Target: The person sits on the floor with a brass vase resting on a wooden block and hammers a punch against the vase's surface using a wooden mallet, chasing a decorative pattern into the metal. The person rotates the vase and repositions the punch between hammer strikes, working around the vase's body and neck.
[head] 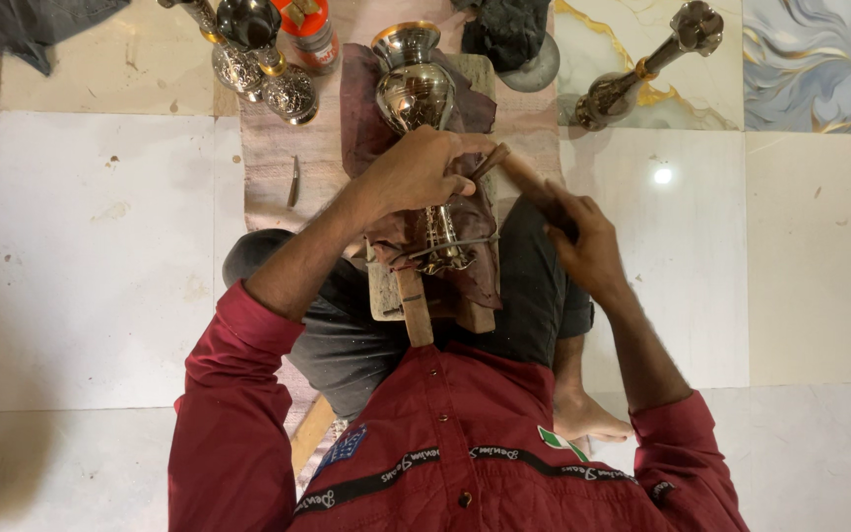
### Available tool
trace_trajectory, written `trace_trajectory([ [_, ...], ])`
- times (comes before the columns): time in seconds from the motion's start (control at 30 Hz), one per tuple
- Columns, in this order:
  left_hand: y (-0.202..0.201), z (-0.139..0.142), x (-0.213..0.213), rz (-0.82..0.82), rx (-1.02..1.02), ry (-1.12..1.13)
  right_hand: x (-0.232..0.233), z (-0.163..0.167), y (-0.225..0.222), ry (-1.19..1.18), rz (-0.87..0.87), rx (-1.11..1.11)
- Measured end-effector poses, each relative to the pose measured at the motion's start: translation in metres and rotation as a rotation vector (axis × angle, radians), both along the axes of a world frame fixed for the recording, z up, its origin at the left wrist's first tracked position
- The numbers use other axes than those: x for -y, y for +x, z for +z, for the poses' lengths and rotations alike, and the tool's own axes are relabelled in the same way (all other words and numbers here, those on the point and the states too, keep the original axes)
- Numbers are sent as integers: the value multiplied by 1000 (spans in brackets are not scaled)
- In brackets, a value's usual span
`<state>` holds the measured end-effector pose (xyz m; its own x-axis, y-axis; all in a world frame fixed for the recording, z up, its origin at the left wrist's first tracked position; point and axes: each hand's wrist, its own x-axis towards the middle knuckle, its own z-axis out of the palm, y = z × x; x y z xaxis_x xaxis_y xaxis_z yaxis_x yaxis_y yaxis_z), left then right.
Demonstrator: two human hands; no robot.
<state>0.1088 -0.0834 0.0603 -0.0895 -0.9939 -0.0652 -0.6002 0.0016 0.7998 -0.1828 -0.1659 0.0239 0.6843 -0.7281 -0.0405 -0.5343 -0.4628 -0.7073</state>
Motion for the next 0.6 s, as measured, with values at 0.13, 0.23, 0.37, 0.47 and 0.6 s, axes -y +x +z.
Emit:
trace_trajectory([
  [0.13,1,1,-1,-15,-14,-77,9,2,4,410,-65,510],
  [0.23,0,1,1,-25,13,-32,13,8,0,381,-83,443],
  [0.37,2,0,3,-40,10,-89,14,12,-1,341,-69,440],
  [0.47,2,-2,7,-60,42,-50,12,11,0,110,-42,258],
  [0.6,3,-1,11,-86,54,-69,11,9,-1,397,-113,562],
])
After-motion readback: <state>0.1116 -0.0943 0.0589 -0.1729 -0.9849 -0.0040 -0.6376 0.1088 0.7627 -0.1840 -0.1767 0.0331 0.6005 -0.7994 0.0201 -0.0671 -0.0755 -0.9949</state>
